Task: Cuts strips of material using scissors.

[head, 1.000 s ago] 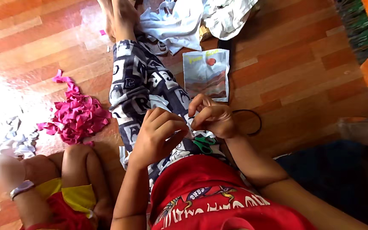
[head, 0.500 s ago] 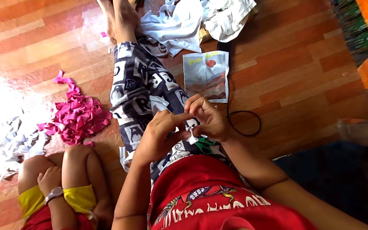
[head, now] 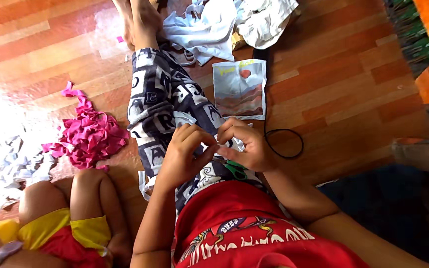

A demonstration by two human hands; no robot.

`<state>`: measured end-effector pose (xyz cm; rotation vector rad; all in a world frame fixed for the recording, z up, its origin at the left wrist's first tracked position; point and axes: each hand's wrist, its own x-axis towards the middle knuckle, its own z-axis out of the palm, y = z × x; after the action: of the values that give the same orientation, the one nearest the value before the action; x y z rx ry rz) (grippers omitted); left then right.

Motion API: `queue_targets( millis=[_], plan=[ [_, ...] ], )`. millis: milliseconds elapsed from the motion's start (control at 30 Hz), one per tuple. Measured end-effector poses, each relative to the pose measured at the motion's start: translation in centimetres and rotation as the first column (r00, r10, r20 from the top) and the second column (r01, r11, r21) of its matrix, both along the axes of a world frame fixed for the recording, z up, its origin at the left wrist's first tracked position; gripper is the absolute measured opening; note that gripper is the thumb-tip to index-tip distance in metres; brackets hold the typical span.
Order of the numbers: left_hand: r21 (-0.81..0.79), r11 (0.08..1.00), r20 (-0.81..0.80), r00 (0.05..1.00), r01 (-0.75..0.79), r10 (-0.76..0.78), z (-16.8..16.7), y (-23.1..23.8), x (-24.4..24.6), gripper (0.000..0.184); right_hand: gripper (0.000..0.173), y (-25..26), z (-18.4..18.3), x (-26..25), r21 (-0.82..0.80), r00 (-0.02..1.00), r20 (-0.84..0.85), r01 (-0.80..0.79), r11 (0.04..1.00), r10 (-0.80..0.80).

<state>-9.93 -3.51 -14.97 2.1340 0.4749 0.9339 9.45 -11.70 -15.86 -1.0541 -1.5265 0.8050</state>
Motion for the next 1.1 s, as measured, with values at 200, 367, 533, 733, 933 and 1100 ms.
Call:
queue_targets(
  millis=[200, 367, 533, 733, 933, 1100],
  plan=[
    [-0.426, 0.897, 0.107, 0.991, 0.116, -0.077, -1.7, -0.6, 0.5, 0.05, 0.011, -0.1, 0.4, -0.4, 0.012, 0.995, -0.014, 0.101, 0.995, -0.101],
    [-0.67, 0.725, 0.24, 0.971, 0.164, 0.002, -2.7, -1.5, 0.7, 0.008, 0.01, -0.4, 0.3, -0.2, -0.031, 0.984, -0.03, 0.172, 0.985, -0.173],
    [-0.447, 0.894, 0.218, 0.972, 0.021, 0.086, -2.5, -1.6, 1.0, 0.003, 0.006, -0.3, 0.0, 0.1, 0.015, 0.976, 0.002, 0.216, 0.976, -0.216],
    [-0.352, 0.934, 0.292, 0.955, 0.059, 0.05, -1.8, -1.6, 1.1, 0.009, 0.005, 0.1, 0.7, 1.0, 0.144, 0.986, 0.064, 0.146, 0.979, -0.157],
    [-0.804, 0.417, 0.452, 0.891, 0.424, -0.036, -1.9, -1.0, 1.5, 0.039, 0.005, 0.9, 1.4, 2.1, 0.259, 0.972, 0.223, 0.021, 0.966, -0.081],
    [-0.838, 0.183, 0.501, 0.858, 0.514, -0.117, -1.8, -0.5, 1.8, 0.04, 0.008, 1.4, 1.7, 2.7, 0.224, 0.967, 0.251, -0.006, 0.975, -0.052]
  ],
)
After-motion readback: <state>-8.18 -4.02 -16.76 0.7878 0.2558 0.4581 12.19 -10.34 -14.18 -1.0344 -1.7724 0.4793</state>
